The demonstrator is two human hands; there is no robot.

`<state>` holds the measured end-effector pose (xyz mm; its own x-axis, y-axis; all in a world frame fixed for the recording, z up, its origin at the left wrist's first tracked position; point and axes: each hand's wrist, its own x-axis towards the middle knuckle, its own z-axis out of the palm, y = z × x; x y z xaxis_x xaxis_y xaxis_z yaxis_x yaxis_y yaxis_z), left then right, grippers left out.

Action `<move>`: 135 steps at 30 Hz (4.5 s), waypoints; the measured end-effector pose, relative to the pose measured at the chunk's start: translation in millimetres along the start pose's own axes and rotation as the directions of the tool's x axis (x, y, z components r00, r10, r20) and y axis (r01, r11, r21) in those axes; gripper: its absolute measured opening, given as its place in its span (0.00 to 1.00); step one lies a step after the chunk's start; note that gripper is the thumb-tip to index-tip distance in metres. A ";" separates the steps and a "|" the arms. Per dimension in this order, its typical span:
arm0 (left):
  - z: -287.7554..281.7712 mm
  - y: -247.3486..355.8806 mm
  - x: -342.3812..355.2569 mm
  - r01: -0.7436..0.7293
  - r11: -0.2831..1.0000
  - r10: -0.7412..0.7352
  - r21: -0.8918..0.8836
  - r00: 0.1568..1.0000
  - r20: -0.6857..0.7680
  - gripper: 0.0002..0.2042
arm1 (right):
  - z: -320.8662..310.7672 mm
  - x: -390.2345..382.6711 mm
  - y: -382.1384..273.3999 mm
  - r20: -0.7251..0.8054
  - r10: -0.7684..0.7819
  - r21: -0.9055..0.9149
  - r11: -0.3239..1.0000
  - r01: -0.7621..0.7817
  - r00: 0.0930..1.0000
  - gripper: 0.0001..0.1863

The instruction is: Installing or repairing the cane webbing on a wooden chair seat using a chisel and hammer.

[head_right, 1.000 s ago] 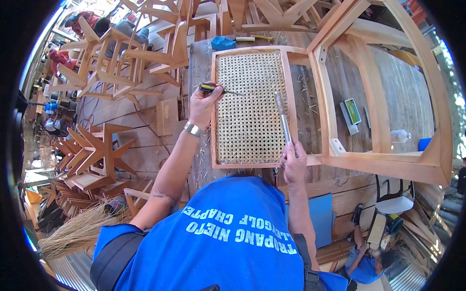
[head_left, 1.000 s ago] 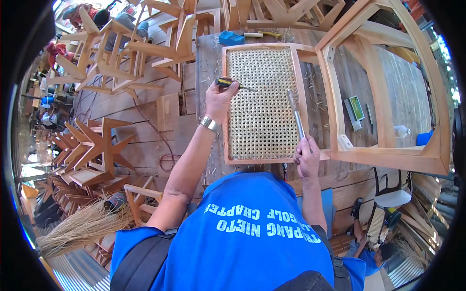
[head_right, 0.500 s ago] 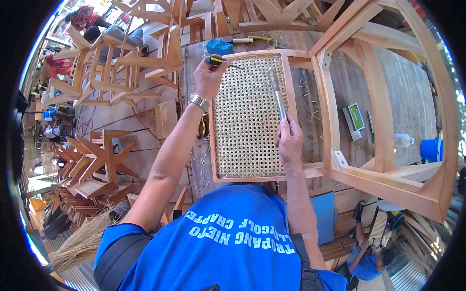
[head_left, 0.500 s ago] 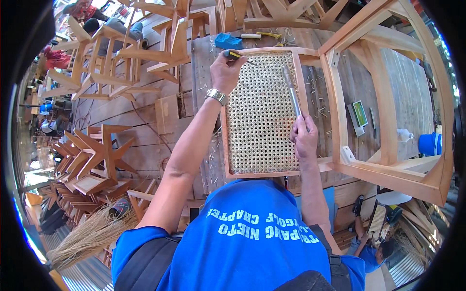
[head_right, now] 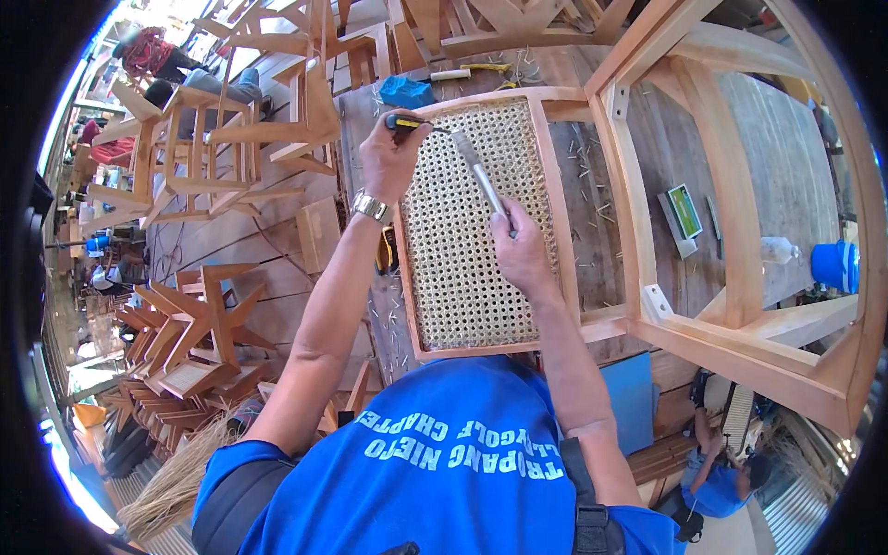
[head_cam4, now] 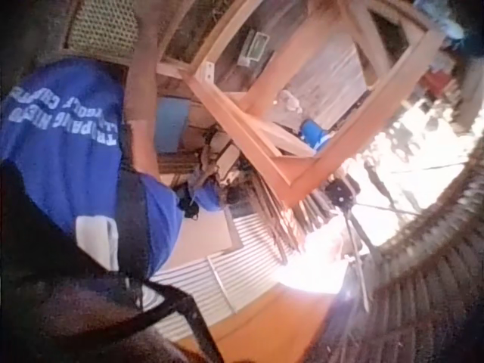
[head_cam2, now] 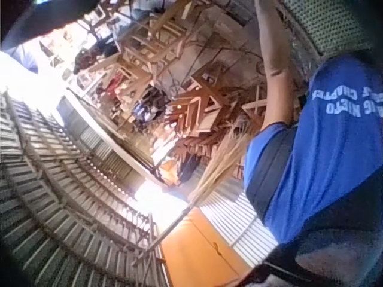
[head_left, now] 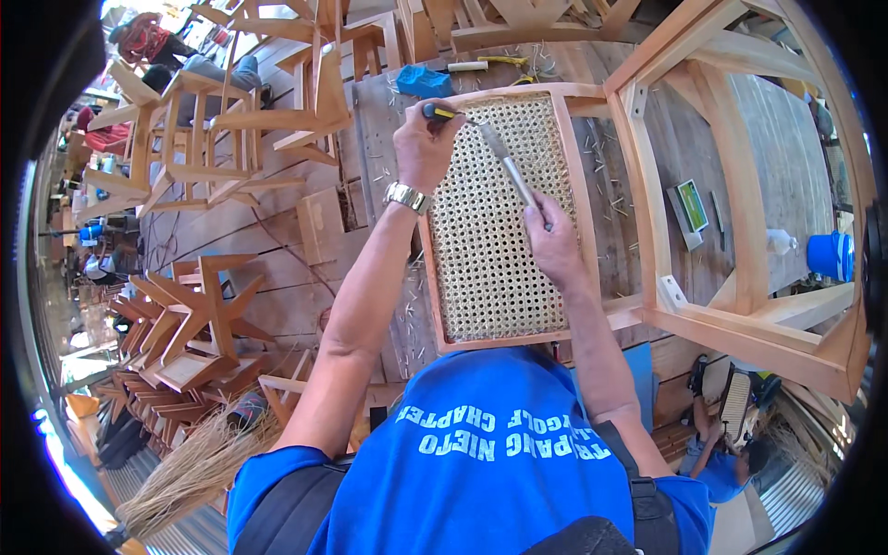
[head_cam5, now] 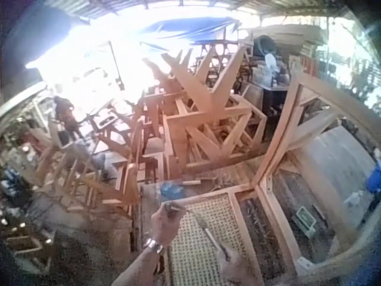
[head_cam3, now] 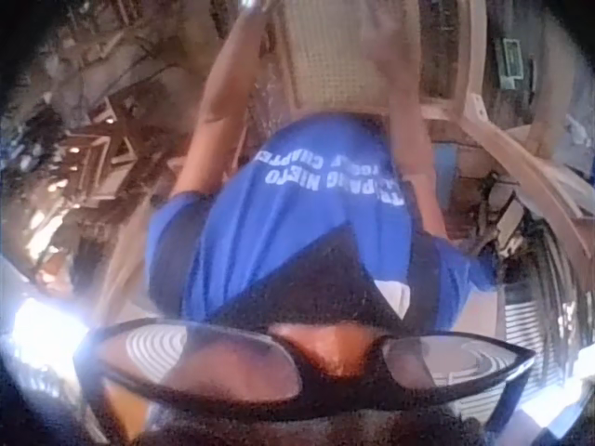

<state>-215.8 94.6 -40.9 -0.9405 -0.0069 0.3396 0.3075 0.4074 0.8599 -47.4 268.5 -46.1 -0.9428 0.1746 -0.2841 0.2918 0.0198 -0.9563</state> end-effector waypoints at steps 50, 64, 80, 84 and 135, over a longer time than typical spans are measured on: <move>-7.9 28.2 -19.0 -0.141 0.977 0.109 0.160 0.975 0.192 0.12 | -8.6 -3.6 -5.1 -0.138 -0.116 0.121 0.984 0.133 0.984 0.16; -16.2 40.5 -69.6 0.036 0.998 -0.027 -0.048 0.983 0.183 0.12 | -49.3 -74.0 7.6 -0.181 0.111 0.382 0.924 -0.034 0.977 0.16; -9.0 52.5 -64.1 -0.107 0.979 0.038 0.173 0.931 0.363 0.12 | -31.3 -69.7 7.0 -0.279 -0.012 0.252 0.964 0.085 0.960 0.14; -13.0 53.3 -66.0 -0.117 0.979 0.052 0.168 0.937 0.346 0.12 | -31.7 -72.0 24.0 -0.189 -0.091 0.103 0.988 0.112 0.978 0.14; -4.8 29.5 -13.7 -0.031 0.994 -0.010 0.109 0.934 0.357 0.13 | -29.5 -35.0 4.4 -0.169 -0.048 0.101 0.993 0.065 0.984 0.13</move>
<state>-193.2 102.3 -18.3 -0.9332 0.3154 0.1723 0.3187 0.5047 0.8023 -8.4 291.5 -38.3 -0.9147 0.3375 -0.2222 0.2117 -0.0682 -0.9750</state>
